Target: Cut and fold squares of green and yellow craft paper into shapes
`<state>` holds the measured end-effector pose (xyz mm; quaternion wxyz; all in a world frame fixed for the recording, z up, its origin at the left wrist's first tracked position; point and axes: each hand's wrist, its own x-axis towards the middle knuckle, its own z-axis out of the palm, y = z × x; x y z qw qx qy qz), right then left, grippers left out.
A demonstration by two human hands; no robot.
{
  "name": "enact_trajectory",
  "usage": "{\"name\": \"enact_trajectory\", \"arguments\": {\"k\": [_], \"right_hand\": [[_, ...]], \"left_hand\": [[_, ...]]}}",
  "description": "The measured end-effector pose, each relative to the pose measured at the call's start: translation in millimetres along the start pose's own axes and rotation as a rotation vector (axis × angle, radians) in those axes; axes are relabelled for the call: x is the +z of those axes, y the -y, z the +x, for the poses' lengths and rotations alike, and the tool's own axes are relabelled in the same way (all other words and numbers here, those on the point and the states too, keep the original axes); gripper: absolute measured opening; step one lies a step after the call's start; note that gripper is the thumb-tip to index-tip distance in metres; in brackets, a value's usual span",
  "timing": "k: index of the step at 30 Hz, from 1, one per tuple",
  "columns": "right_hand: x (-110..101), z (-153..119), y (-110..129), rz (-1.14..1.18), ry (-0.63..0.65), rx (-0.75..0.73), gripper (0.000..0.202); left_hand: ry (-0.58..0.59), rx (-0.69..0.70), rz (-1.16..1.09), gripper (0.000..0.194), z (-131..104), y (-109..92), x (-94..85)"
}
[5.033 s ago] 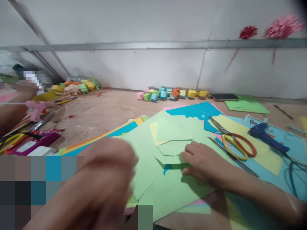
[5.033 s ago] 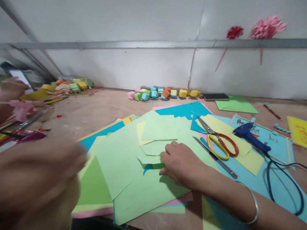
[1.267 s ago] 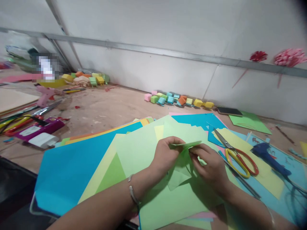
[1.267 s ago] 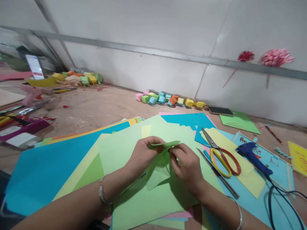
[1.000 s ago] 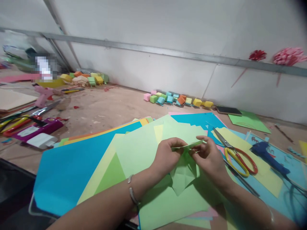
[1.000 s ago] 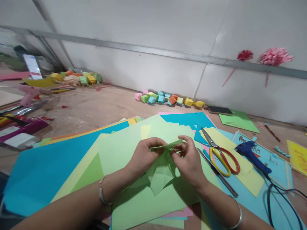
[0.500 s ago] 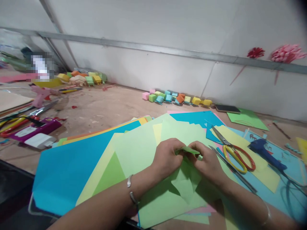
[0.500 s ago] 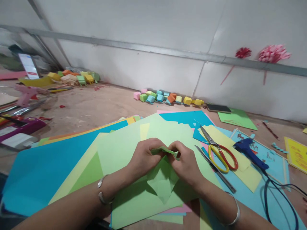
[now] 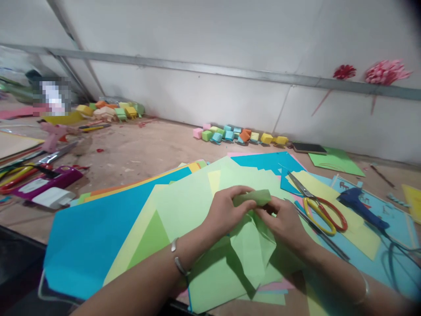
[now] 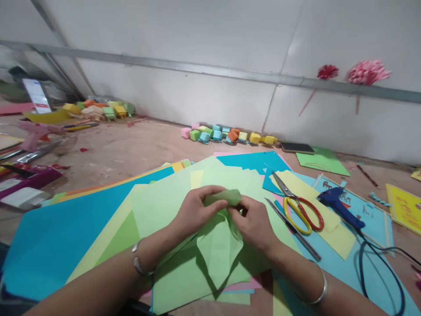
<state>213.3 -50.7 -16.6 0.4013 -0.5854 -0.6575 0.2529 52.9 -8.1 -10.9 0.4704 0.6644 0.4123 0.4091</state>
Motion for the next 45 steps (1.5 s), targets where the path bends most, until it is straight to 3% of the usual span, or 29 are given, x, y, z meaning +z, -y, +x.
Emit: {"name": "enact_trajectory", "arguments": {"k": [4,7,13,18,22,26,31,36,40,45], "right_hand": [[-1.0,5.2,-6.1,0.138,-0.127,0.157,0.021],[-1.9,9.8,-13.1,0.19,-0.195,0.213,0.025],[-1.2,13.9,-23.2,0.238,-0.209,0.202,0.025],[-1.5,12.1,-16.3,0.221,-0.15,0.208,0.019],[-1.4,7.7,-7.9,0.087,-0.017,0.078,0.012],[-0.3,4.3,-6.9,-0.071,0.004,-0.039,0.011],[-2.4,4.5,-9.9,-0.079,-0.076,-0.066,0.017],[-7.0,5.3,-8.4,-0.066,-0.109,-0.157,0.011],[-9.7,5.0,-6.5,-0.005,-0.134,-0.193,0.012],[-10.6,4.8,-7.1,0.038,-0.115,-0.247,0.01]], "left_hand": [[-0.081,-0.151,-0.25,0.027,1.9,-0.5,0.2],[0.016,-0.243,-0.334,0.025,1.0,-0.5,1.8],[0.03,-0.222,-0.37,0.027,-2.1,-1.8,4.2],[0.092,-0.242,-0.284,0.018,-1.7,2.0,5.4],[0.045,-0.197,-0.154,0.011,1.0,8.1,7.1],[0.046,-0.176,-0.089,0.012,1.6,9.0,6.4],[0.122,-0.231,-0.273,0.021,-1.0,2.5,3.2],[0.073,-0.378,-0.568,0.022,0.1,3.7,5.3],[0.129,-0.418,-0.554,0.02,0.5,9.2,8.8],[0.102,-0.391,-0.563,0.018,-0.5,12.1,9.8]]}}
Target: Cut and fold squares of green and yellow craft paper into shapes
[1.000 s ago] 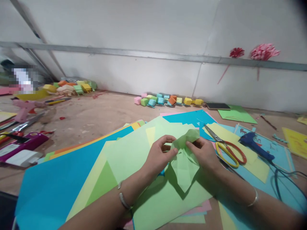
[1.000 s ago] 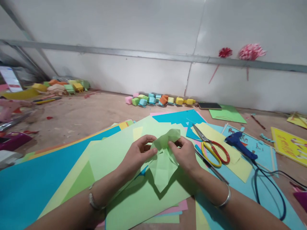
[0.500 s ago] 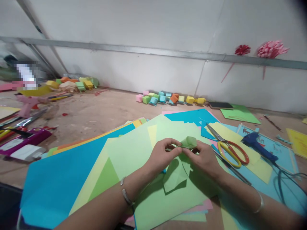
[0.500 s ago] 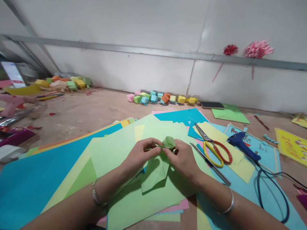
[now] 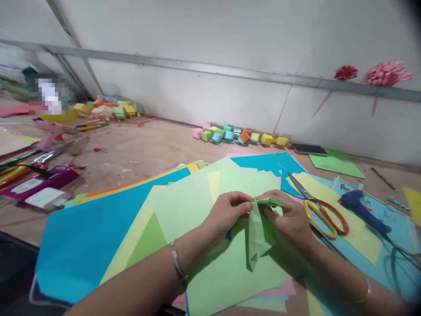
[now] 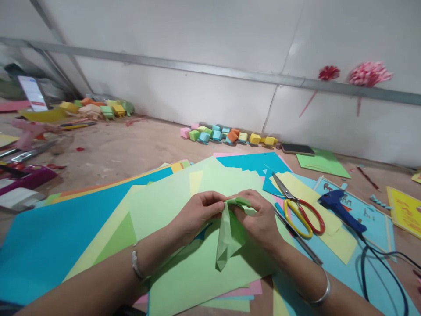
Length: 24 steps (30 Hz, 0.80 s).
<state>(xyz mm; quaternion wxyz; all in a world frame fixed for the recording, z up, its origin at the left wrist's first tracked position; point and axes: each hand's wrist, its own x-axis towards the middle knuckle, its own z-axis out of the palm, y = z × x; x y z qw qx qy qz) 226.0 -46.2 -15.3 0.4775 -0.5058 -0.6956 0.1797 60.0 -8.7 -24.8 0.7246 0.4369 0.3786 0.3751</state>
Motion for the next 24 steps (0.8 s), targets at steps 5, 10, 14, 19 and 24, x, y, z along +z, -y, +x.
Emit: {"name": "enact_trajectory", "arguments": {"k": [5,10,14,19,24], "right_hand": [[-1.8,0.0,0.8,0.028,0.032,0.0,0.014],[-4.6,2.4,4.2,-0.007,0.085,0.05,0.01],[-7.8,3.9,6.4,-0.058,0.027,0.092,0.003],[-11.7,5.5,10.7,-0.092,0.072,0.063,0.005],[-8.9,3.1,15.6,-0.125,0.122,0.082,0.011]], "left_hand": [[0.021,-0.092,-0.073,0.023,0.0,-0.1,-1.4],[0.04,-0.167,-0.046,0.019,-1.1,-5.6,-1.1],[0.06,-0.182,-0.066,0.021,-2.1,-8.8,-1.2],[0.087,-0.106,-0.053,0.02,-2.5,-9.9,-2.1],[0.095,0.064,0.142,0.023,-4.7,-16.1,-2.7]]}}
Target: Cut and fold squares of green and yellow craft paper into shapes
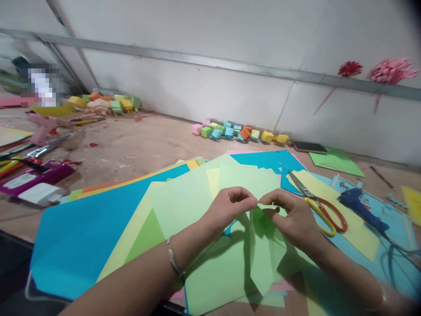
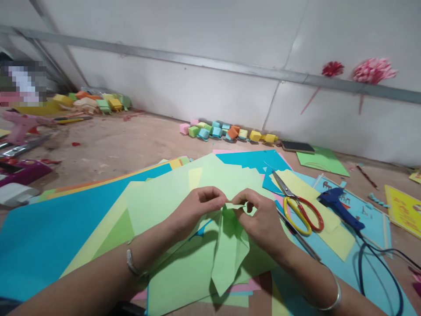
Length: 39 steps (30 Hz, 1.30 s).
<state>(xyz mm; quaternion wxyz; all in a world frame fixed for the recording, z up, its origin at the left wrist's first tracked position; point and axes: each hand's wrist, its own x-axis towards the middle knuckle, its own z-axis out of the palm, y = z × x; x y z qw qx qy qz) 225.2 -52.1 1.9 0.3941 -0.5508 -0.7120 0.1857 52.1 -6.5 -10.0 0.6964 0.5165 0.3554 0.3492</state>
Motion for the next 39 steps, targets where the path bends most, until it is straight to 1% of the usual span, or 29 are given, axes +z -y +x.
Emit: {"name": "enact_trajectory", "arguments": {"k": [5,7,11,18,21,24,28,32,34,35,37,39], "right_hand": [[5.3,-4.1,-0.9,0.009,0.003,-0.034,0.024],[6.7,-4.9,-1.4,-0.008,0.017,-0.053,0.025],[8.3,-5.5,-1.1,-0.065,0.003,-0.095,0.023],[10.1,-3.4,-0.8,-0.192,0.074,-0.199,0.021],[9.3,-2.6,-1.9,-0.224,0.126,-0.244,0.023],[7.9,-2.8,-2.7,-0.234,0.161,-0.258,0.025],[9.0,-4.6,-2.9,-0.238,0.132,-0.27,0.024],[15.4,-7.2,-5.9,-0.28,0.058,-0.285,0.021],[18.3,-8.0,-8.7,-0.288,0.045,-0.307,0.021],[19.0,-8.2,-9.8,-0.295,0.061,-0.308,0.022],[17.8,-7.9,-10.3,-0.322,0.135,-0.282,0.023],[13.3,-6.6,-8.1,-0.369,0.221,-0.208,0.023]], "left_hand": [[0.001,0.041,0.177,0.016,-1.2,-2.2,-0.1],[0.004,0.026,0.213,0.015,-1.2,-1.3,0.8],[-0.001,-0.008,0.287,0.007,-0.3,0.7,2.7],[-0.012,0.104,0.447,0.02,0.9,8.4,2.5],[-0.002,0.103,0.45,0.022,1.1,10.8,1.5],[0.0,0.097,0.425,0.021,2.0,11.3,0.9],[0.016,0.058,0.402,0.012,2.2,9.9,1.4],[0.01,0.068,0.52,0.007,0.7,8.8,2.9],[0.016,0.086,0.555,0.009,-0.1,9.0,3.6],[0.017,0.09,0.561,0.011,-0.3,9.2,3.8],[0.005,0.103,0.584,0.015,-0.6,9.5,3.8],[-0.022,0.129,0.629,0.018,-0.6,9.5,3.5]]}}
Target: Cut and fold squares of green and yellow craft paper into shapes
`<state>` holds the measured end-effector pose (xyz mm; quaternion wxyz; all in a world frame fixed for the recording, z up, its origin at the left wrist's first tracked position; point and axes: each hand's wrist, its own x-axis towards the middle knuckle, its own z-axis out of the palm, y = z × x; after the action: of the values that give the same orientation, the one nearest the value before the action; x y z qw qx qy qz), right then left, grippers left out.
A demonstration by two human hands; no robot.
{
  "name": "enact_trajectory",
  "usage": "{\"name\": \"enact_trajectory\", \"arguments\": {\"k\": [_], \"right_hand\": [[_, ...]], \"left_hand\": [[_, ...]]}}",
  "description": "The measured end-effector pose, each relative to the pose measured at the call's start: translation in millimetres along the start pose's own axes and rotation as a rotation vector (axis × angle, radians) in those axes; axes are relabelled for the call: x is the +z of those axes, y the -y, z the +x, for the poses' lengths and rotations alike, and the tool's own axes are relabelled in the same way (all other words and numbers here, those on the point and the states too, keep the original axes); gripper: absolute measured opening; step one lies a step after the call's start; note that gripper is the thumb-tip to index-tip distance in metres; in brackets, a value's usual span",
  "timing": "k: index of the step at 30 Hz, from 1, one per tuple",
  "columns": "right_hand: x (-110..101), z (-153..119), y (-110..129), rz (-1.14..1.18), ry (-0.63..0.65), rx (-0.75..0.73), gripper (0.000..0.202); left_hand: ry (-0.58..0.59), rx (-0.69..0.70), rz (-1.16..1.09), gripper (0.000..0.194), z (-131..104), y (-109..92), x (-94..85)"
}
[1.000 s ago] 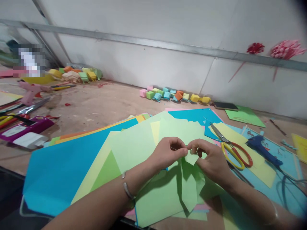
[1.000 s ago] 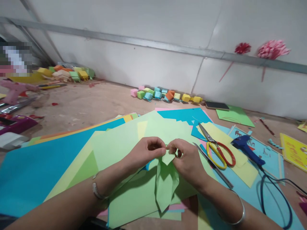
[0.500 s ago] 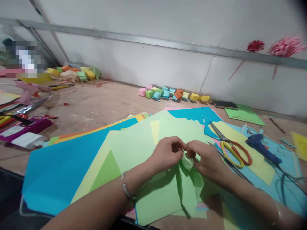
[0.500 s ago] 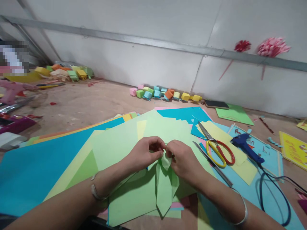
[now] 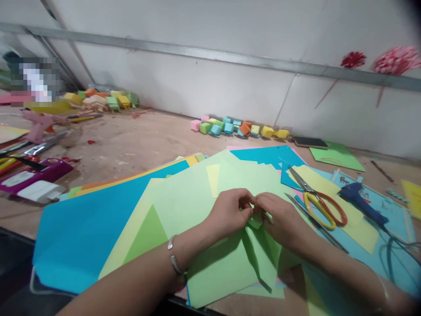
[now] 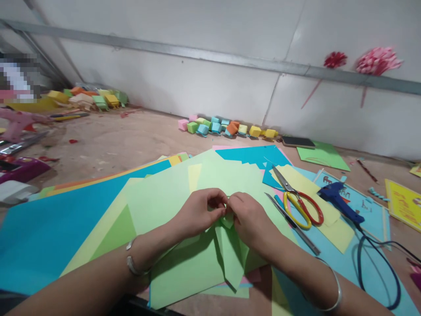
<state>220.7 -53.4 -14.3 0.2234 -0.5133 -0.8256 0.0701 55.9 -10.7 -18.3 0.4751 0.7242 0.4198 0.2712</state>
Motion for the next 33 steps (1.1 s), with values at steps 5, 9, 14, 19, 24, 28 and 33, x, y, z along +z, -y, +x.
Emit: {"name": "enact_trajectory", "arguments": {"k": [5,9,14,19,24,28,33], "right_hand": [[-17.1,2.3,1.8,0.026,0.152,0.181,0.021],[-16.9,2.1,-1.1,0.005,0.158,0.171,0.018],[-11.0,-0.3,-2.7,-0.042,0.092,0.121,0.019],[-7.3,-1.5,-0.3,-0.11,0.006,0.085,0.019],[-1.6,-4.5,1.4,-0.191,0.022,0.047,0.022],[-0.3,-7.6,3.0,-0.279,0.041,0.031,0.024],[-0.6,-10.4,5.3,-0.373,-0.036,-0.049,0.026]], "left_hand": [[-0.045,0.037,0.068,0.018,-0.5,-0.8,-1.0],[-0.047,0.135,0.177,0.021,-2.3,-1.1,-0.3],[-0.047,0.22,0.344,0.017,-4.3,0.9,1.4],[-0.041,0.263,0.586,0.014,-5.3,2.6,2.2],[-0.029,0.274,0.71,0.018,-4.9,1.2,2.1],[-0.023,0.301,0.698,0.019,-5.4,1.2,3.4],[0.009,0.214,0.555,0.016,-5.6,2.3,3.4]]}}
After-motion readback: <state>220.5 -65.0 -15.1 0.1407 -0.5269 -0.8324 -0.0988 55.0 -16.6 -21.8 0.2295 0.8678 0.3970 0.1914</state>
